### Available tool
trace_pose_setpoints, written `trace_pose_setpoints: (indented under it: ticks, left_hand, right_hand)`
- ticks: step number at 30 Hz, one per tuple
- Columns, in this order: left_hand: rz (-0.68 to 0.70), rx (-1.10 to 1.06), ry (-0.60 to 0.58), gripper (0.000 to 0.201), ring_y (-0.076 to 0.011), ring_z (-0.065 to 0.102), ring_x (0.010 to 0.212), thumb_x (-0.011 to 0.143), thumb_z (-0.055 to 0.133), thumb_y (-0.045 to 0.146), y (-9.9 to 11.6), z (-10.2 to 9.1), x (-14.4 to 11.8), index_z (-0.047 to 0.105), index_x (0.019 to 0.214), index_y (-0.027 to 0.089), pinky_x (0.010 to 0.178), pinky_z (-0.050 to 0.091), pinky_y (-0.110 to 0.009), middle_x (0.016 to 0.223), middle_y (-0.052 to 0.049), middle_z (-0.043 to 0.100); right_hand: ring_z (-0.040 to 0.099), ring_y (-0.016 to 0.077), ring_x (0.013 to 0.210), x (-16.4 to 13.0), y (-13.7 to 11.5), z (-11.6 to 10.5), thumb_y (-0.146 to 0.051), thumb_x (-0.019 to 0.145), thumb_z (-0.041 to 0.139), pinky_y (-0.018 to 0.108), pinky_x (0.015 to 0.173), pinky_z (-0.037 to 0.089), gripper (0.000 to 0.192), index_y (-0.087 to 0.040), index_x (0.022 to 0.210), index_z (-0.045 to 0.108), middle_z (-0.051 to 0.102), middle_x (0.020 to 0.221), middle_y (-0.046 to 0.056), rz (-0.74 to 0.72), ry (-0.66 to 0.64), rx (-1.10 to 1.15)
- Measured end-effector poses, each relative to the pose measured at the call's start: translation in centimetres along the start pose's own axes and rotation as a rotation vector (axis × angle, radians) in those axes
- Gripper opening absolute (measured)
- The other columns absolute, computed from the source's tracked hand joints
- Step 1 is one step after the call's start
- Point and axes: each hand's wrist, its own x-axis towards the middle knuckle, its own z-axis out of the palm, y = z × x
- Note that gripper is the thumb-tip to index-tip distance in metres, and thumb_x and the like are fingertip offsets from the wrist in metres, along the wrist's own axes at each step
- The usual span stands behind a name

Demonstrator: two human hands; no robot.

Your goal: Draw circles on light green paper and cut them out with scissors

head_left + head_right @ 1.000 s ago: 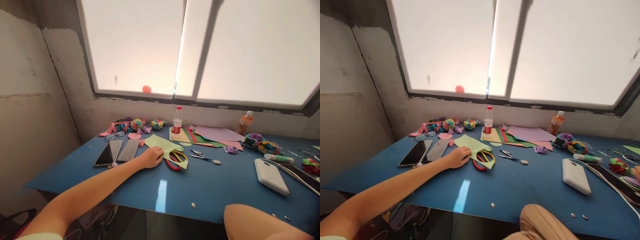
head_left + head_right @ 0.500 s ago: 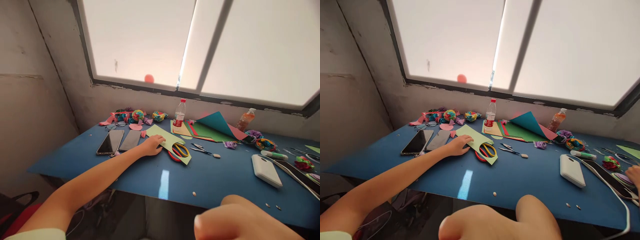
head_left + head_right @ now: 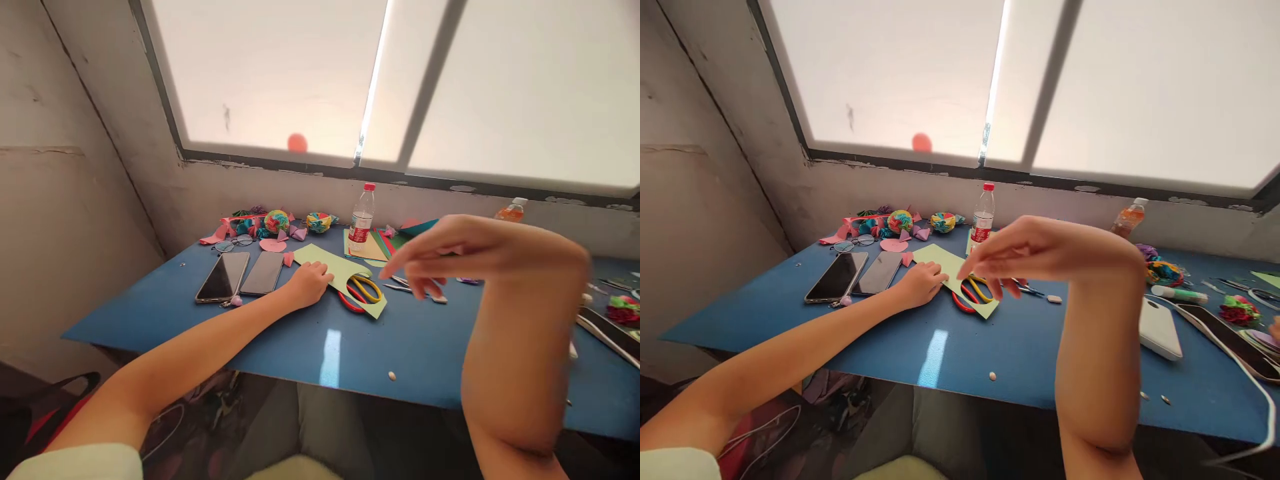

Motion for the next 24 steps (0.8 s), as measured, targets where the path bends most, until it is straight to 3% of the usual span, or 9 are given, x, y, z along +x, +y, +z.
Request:
trace_pose_setpoints:
  ticks: [2, 4, 5, 9, 12, 14, 17, 20, 24]
  left_hand:
    - [-0.116, 0.016, -0.085, 0.032, -0.0254, 0.062, 0.080, 0.088, 0.033, 0.017, 0.5, -0.2, -0.1, 0.063, 0.099, 0.015, 0.065, 0.043, -0.034, 0.084, -0.014, 0.065]
    - [-0.239, 0.008, -0.132, 0.034, -0.0246, 0.064, 0.072, 0.088, 0.032, 0.020, 0.8, -0.1, -0.2, 0.064, 0.100, 0.015, 0.059, 0.042, -0.032, 0.078, -0.013, 0.067]
    - [-0.282, -0.007, -0.125, 0.034, -0.0245, 0.064, 0.072, 0.088, 0.034, 0.022, 0.8, 0.0, -0.2, 0.065, 0.100, 0.016, 0.059, 0.042, -0.032, 0.078, -0.012, 0.068]
    - [-0.380, -0.127, -0.048, 0.030, -0.0232, 0.065, 0.086, 0.085, 0.040, 0.028, 0.4, 0.3, -0.1, 0.067, 0.097, 0.023, 0.065, 0.043, -0.030, 0.089, -0.008, 0.070]
    - [-0.516, -0.136, -0.044, 0.032, -0.0240, 0.064, 0.085, 0.085, 0.038, 0.031, 0.2, 0.1, 0.0, 0.064, 0.101, 0.020, 0.064, 0.043, -0.030, 0.089, -0.009, 0.070]
    - [-0.568, -0.113, -0.069, 0.035, -0.0252, 0.064, 0.084, 0.086, 0.037, 0.036, 0.3, -0.1, 0.0, 0.062, 0.102, 0.017, 0.063, 0.043, -0.031, 0.087, -0.011, 0.070]
    - [-0.535, -0.101, -0.110, 0.041, -0.0273, 0.064, 0.086, 0.086, 0.039, 0.045, 0.4, -0.4, 0.0, 0.060, 0.105, 0.016, 0.064, 0.044, -0.033, 0.090, -0.014, 0.069]
    - [-0.477, -0.103, -0.127, 0.047, -0.0295, 0.064, 0.087, 0.085, 0.038, 0.051, 0.4, -0.6, 0.0, 0.057, 0.110, 0.016, 0.063, 0.044, -0.034, 0.092, -0.015, 0.069]
    - [-0.391, -0.119, -0.145, 0.053, -0.0301, 0.064, 0.088, 0.085, 0.036, 0.056, 0.3, -0.5, -0.1, 0.053, 0.115, 0.016, 0.062, 0.043, -0.033, 0.092, -0.015, 0.068]
  right_hand:
    - [0.060, 0.0109, 0.065, 7.7, -4.3, -0.5, -0.033, 0.089, 0.046, 0.022, 0.061, 0.044, 0.030, -0.013, 0.093, 0.068, 0.064, 0.074, 0.003, -0.003, -0.239, -0.110]
    - [0.062, 0.0166, 0.067, 11.8, -5.9, 1.3, -0.022, 0.087, 0.049, 0.025, 0.059, 0.043, 0.023, -0.012, 0.079, 0.068, 0.066, 0.076, 0.009, 0.254, -0.158, -0.374]
    - [0.063, 0.0218, 0.075, 12.5, -5.8, 2.7, -0.019, 0.086, 0.049, 0.028, 0.061, 0.043, 0.021, -0.010, 0.079, 0.068, 0.066, 0.084, 0.014, 0.294, -0.100, -0.419]
    - [0.063, 0.0262, 0.085, 11.7, -3.8, 8.2, -0.033, 0.088, 0.045, 0.031, 0.065, 0.044, 0.027, -0.015, 0.082, 0.065, 0.066, 0.093, 0.014, 0.220, -0.078, -0.398]
    - [0.061, 0.0260, 0.092, 11.3, -3.6, 10.1, -0.038, 0.089, 0.042, 0.031, 0.069, 0.045, 0.030, -0.016, 0.093, 0.062, 0.064, 0.102, 0.013, 0.179, -0.057, -0.378]
    - [0.057, 0.0275, 0.101, 11.5, -3.9, 10.7, -0.037, 0.089, 0.042, 0.033, 0.073, 0.045, 0.032, -0.014, 0.105, 0.057, 0.059, 0.112, 0.016, 0.190, -0.001, -0.379]
    - [0.052, 0.0309, 0.108, 11.9, -4.1, 11.2, -0.038, 0.089, 0.042, 0.036, 0.078, 0.044, 0.038, -0.010, 0.115, 0.049, 0.052, 0.118, 0.021, 0.255, 0.057, -0.387]
    - [0.055, 0.0321, 0.103, 12.1, -3.5, 11.2, -0.038, 0.089, 0.042, 0.037, 0.077, 0.044, 0.038, -0.009, 0.111, 0.052, 0.055, 0.113, 0.022, 0.278, -0.006, -0.377]
    - [0.059, 0.0263, 0.092, 12.2, -2.2, 10.5, -0.040, 0.083, 0.051, 0.029, 0.068, 0.043, 0.031, -0.014, 0.099, 0.056, 0.060, 0.103, 0.015, 0.208, -0.059, -0.340]
